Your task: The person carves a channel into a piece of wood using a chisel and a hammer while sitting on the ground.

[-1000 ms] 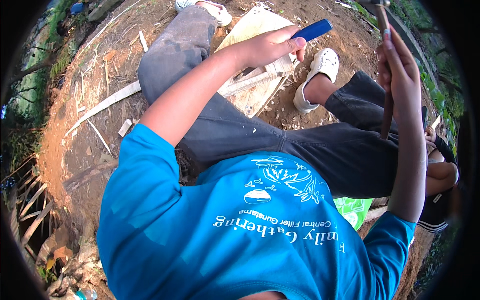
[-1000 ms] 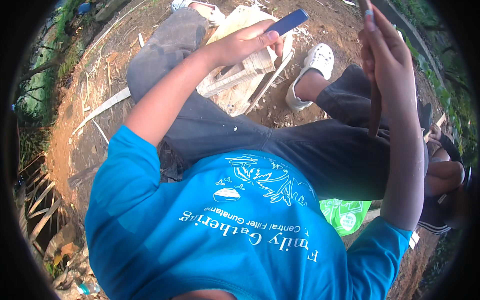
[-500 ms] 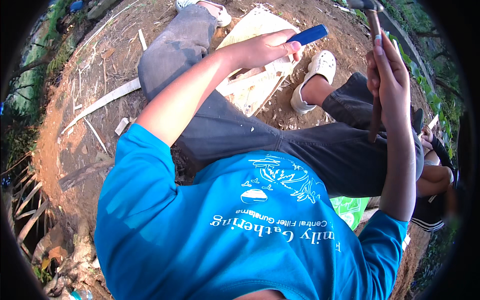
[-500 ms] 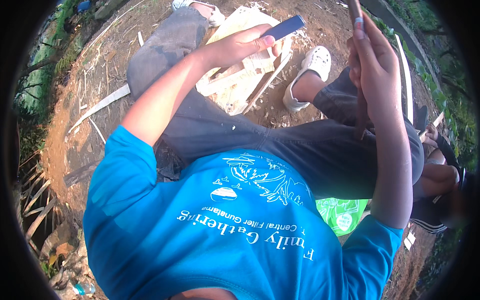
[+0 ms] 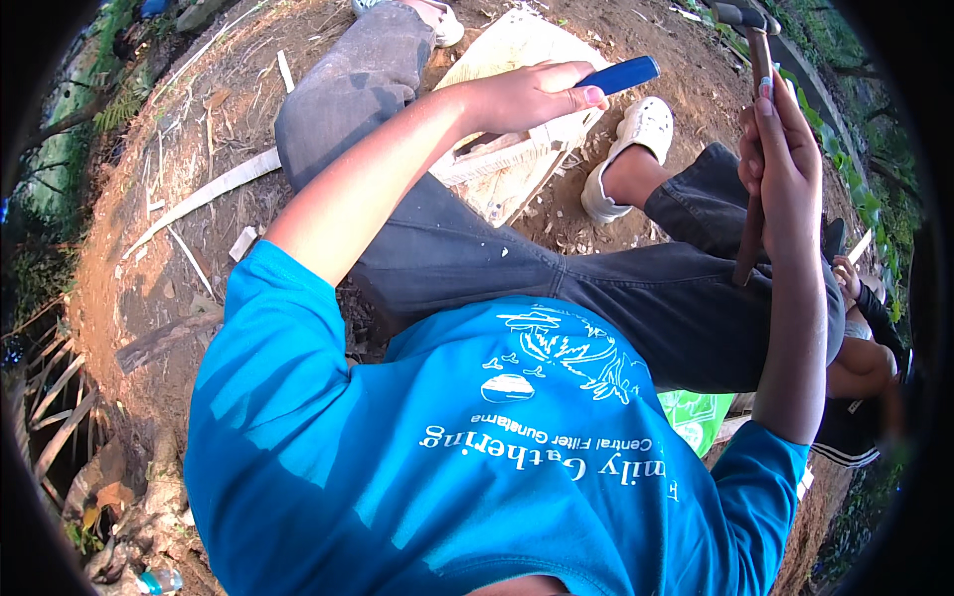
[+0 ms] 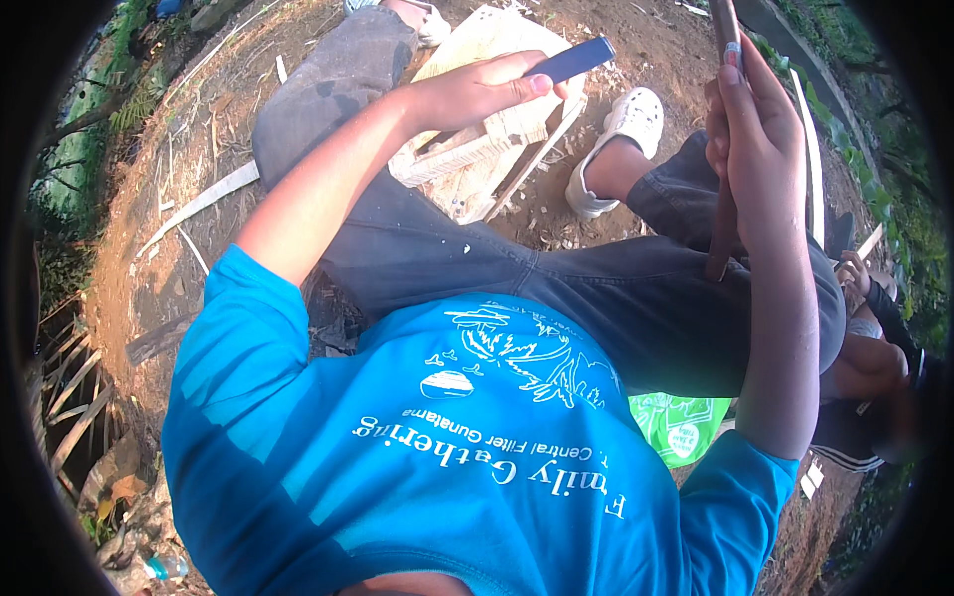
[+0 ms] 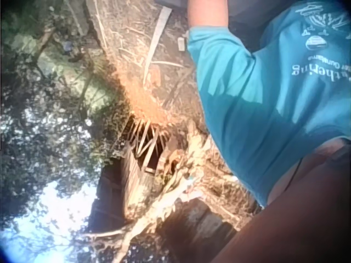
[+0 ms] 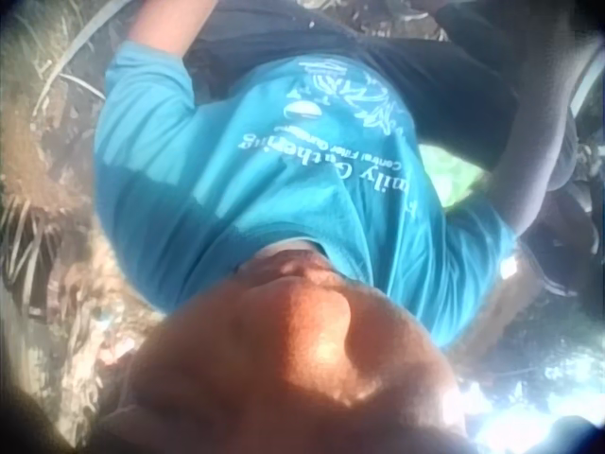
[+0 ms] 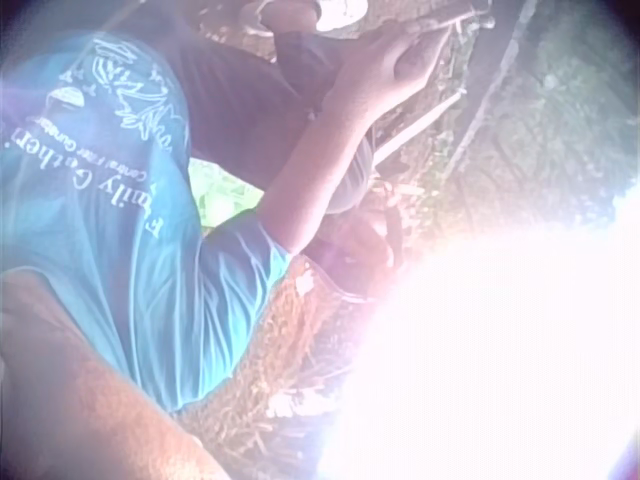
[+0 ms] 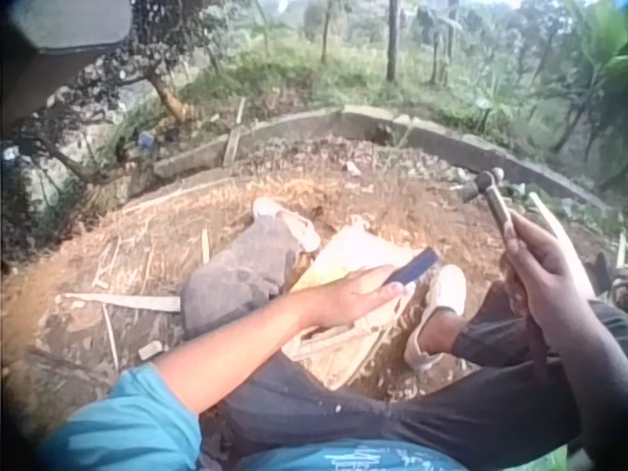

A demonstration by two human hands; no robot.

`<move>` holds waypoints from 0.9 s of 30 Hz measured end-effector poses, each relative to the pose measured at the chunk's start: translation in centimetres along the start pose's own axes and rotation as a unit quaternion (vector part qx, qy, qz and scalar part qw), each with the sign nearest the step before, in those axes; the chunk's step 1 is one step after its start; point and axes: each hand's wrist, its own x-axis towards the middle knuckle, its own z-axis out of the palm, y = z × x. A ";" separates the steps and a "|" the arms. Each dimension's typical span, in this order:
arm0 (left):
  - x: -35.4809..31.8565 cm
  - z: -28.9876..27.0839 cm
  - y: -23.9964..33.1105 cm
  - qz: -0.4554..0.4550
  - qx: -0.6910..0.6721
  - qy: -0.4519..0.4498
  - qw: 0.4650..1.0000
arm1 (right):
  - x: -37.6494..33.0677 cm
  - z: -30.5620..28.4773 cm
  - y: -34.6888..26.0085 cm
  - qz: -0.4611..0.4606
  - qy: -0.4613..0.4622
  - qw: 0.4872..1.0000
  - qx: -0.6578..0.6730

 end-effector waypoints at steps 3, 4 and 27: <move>0.5 -0.3 -0.4 0.007 -0.001 -0.016 1.000 | -0.8 0.4 0.4 0.060 -0.057 0.994 -0.069; 0.4 -0.2 -0.3 0.006 -0.001 -0.017 1.000 | -1.0 0.8 0.6 0.087 -0.084 0.988 -0.095; -12.7 -2.4 3.8 0.217 -0.391 0.408 0.796 | -2.1 1.0 -1.5 0.056 -0.065 0.996 -0.019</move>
